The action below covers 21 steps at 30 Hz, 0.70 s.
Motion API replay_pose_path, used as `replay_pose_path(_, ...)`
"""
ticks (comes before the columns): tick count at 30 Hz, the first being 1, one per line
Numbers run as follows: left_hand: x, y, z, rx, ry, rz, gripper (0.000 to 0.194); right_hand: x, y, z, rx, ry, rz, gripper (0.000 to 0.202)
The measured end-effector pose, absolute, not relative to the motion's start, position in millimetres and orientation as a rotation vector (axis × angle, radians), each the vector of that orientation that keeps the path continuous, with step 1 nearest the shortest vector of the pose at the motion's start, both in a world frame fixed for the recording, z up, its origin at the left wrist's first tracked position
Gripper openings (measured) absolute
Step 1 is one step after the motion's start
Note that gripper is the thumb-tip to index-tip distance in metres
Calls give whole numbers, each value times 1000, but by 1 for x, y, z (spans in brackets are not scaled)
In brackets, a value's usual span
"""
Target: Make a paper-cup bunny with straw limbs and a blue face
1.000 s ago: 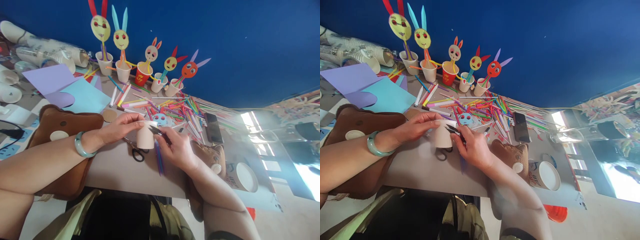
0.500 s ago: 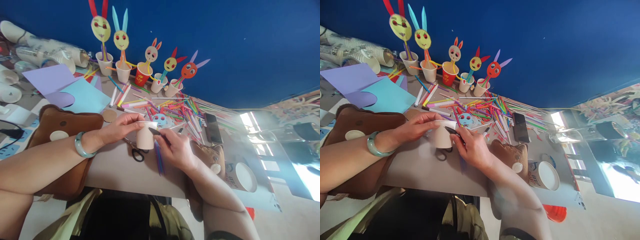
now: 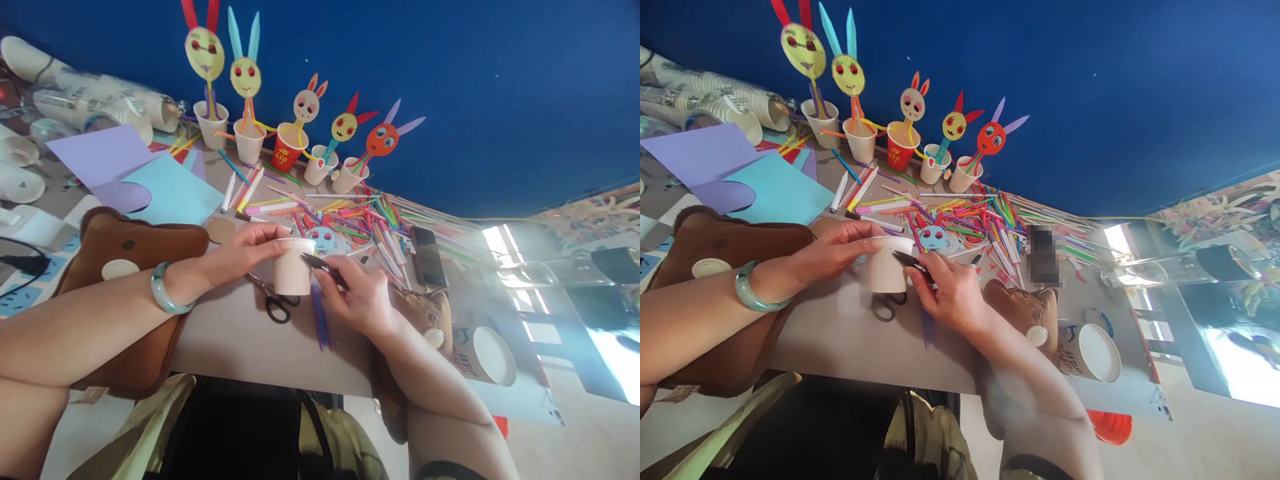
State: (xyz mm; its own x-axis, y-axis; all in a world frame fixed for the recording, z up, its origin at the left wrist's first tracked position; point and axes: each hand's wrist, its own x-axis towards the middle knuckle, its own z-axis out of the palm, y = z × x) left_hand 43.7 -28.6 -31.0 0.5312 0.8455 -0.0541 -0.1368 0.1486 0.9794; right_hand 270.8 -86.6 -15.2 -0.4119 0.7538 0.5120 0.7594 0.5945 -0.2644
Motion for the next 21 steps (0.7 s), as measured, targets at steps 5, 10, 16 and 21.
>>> replay_pose_path(5, 43, -29, -31, 1343, 734, 804, 33, 270, -87, -17, -1243, -2218, -27, 12)
replay_pose_path(10, 42, -31, -34, 1539, 777, 878, 33, 268, -90, -18, -1270, -2207, -2, 11)
replay_pose_path(16, 42, -36, -36, 1644, 816, 952, 32, 265, -93, -18, -1300, -2197, -5, 11)
replay_pose_path(21, 43, -39, -38, 1632, 816, 988, 30, 264, -94, -18, -1337, -2187, -34, 13)
